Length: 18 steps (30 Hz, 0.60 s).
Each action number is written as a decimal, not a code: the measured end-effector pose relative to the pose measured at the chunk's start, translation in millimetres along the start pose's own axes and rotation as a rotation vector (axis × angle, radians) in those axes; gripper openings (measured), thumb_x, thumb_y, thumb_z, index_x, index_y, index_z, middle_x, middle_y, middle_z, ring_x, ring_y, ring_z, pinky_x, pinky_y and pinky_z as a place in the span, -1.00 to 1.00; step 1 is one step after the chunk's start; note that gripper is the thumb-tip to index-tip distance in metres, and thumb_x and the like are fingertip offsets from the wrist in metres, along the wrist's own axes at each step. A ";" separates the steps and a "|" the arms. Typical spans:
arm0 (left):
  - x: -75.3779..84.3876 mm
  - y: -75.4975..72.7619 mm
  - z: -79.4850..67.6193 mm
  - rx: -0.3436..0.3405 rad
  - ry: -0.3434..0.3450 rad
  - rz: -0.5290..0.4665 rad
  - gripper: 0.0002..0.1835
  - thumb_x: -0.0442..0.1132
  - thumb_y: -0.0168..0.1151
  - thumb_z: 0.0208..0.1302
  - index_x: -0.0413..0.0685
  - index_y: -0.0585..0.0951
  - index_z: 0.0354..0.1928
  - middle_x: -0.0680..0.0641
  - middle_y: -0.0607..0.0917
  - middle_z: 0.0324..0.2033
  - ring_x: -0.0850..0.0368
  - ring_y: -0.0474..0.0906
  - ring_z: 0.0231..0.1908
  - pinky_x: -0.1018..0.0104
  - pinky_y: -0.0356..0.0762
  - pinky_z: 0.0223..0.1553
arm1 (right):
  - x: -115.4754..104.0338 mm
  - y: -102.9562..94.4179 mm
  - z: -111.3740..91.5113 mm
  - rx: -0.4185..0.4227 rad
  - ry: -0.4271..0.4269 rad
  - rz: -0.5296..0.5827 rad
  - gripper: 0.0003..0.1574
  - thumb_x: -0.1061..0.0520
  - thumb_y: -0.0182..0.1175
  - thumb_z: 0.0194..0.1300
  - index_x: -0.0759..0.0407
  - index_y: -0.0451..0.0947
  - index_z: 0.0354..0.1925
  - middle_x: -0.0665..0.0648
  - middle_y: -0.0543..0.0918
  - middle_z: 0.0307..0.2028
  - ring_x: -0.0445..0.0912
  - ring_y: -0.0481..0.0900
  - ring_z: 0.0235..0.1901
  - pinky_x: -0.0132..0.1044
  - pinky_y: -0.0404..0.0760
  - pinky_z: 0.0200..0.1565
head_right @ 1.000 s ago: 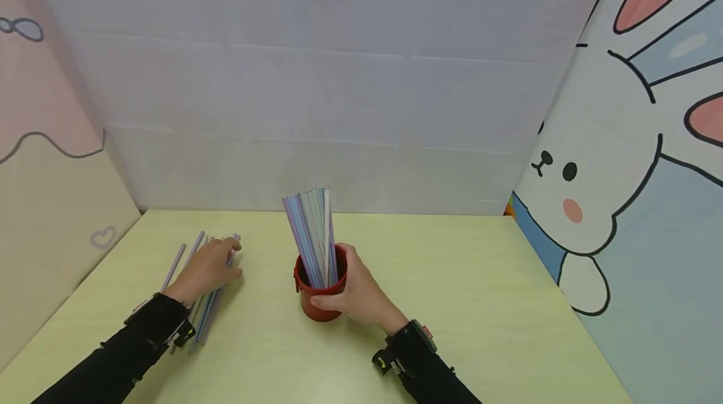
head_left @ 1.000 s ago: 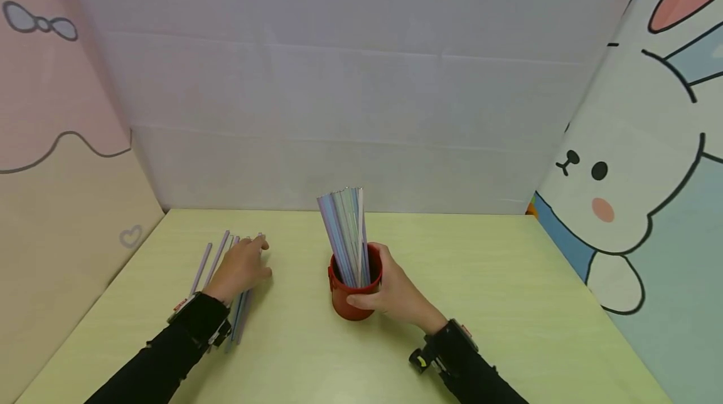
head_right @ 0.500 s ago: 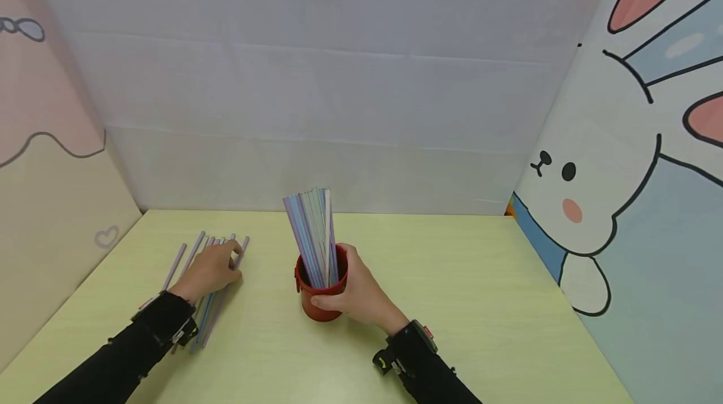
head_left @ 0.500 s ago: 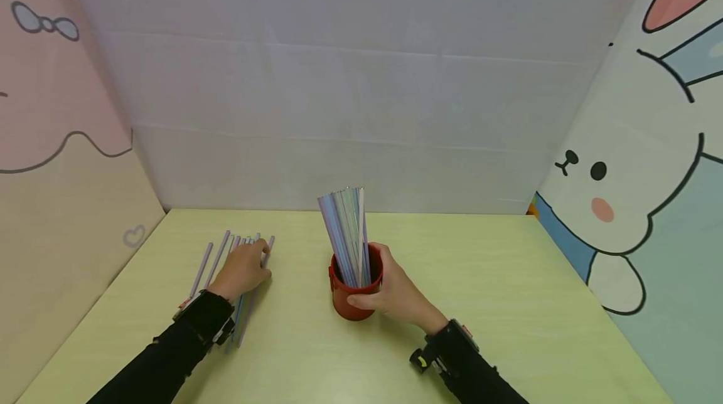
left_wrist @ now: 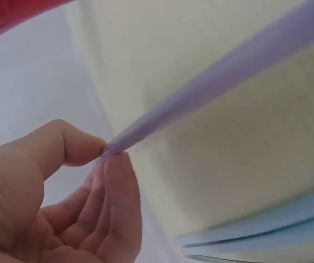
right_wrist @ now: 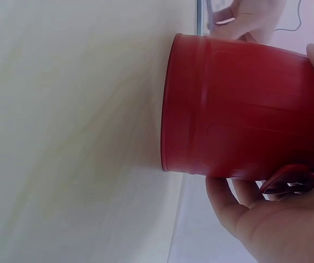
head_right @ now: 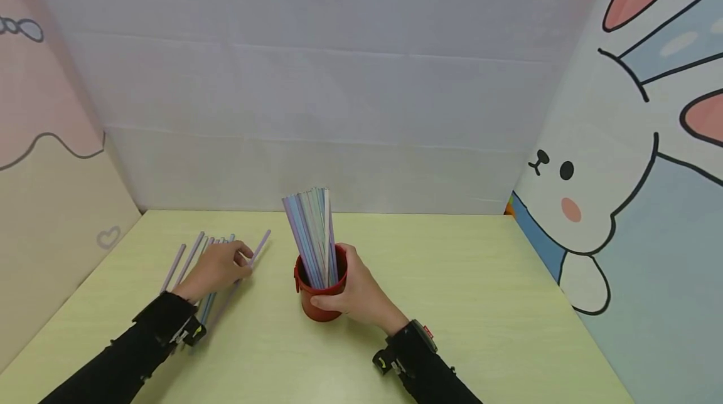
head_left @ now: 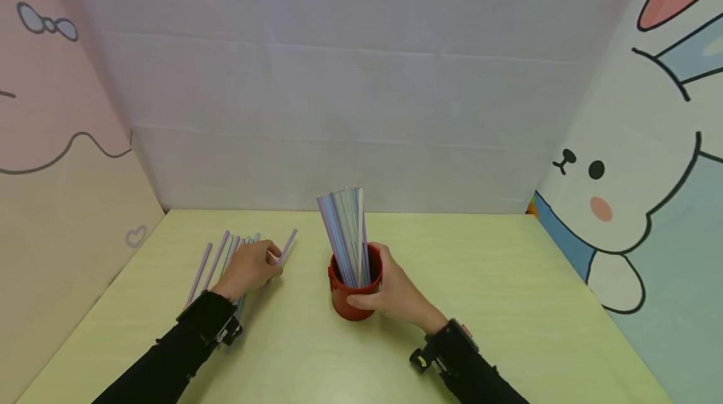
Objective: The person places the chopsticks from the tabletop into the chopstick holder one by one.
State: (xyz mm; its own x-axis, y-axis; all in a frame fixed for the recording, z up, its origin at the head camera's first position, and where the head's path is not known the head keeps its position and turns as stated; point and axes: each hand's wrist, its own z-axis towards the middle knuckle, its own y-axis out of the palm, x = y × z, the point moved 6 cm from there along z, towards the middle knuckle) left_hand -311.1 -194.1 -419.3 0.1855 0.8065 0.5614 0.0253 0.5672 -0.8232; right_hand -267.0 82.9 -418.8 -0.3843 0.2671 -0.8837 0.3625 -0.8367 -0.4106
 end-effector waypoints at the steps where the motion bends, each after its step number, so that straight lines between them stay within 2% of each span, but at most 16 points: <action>1: 3.8 -2.1 0.4 0.019 0.016 -0.010 -0.74 -0.29 0.35 0.10 -0.15 0.59 -0.15 0.02 0.60 -0.45 0.17 0.48 -0.52 0.26 0.46 -0.47 | 0.3 0.2 -0.2 -0.001 0.002 -0.001 0.18 -0.04 0.49 -0.01 -0.10 -0.04 0.37 -0.10 0.30 0.23 -0.14 0.35 0.15 -0.12 0.49 0.09; 6: 29.6 -21.6 -1.4 0.147 0.117 -0.057 -0.75 -0.28 0.33 0.13 -0.09 0.60 -0.13 0.03 0.62 -0.41 0.15 0.53 -0.44 0.24 0.50 -0.44 | 2.3 1.0 -0.6 -0.005 0.004 -0.006 0.17 -0.04 0.49 -0.01 -0.11 -0.04 0.37 -0.07 0.30 0.24 -0.12 0.34 0.15 -0.10 0.48 0.09; 12: 58.8 -51.3 -7.5 0.281 0.159 -0.153 -0.74 -0.26 0.25 0.19 0.02 0.55 -0.06 0.06 0.61 -0.34 0.20 0.57 -0.34 0.21 0.54 -0.32 | 5.2 2.9 -0.5 -0.005 0.016 -0.016 0.18 -0.05 0.50 -0.02 -0.10 -0.04 0.37 -0.10 0.29 0.23 -0.14 0.34 0.15 -0.12 0.48 0.09; 18: 93.0 -71.5 -14.9 0.429 0.260 -0.239 -0.73 -0.29 0.25 0.17 0.01 0.55 -0.06 0.11 0.60 -0.34 0.29 0.55 -0.35 0.28 0.58 -0.29 | 9.4 4.1 -0.1 -0.007 0.018 -0.019 0.19 -0.06 0.50 -0.03 -0.09 -0.04 0.37 -0.10 0.30 0.23 -0.14 0.35 0.14 -0.14 0.49 0.09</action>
State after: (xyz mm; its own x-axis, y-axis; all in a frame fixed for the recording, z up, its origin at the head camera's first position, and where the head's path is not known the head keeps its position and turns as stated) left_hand -281.0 -162.1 -309.5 0.4611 0.6102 0.6442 -0.2958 0.7902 -0.5368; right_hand -269.0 82.0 -428.8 -0.3760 0.2912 -0.8797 0.3614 -0.8281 -0.4285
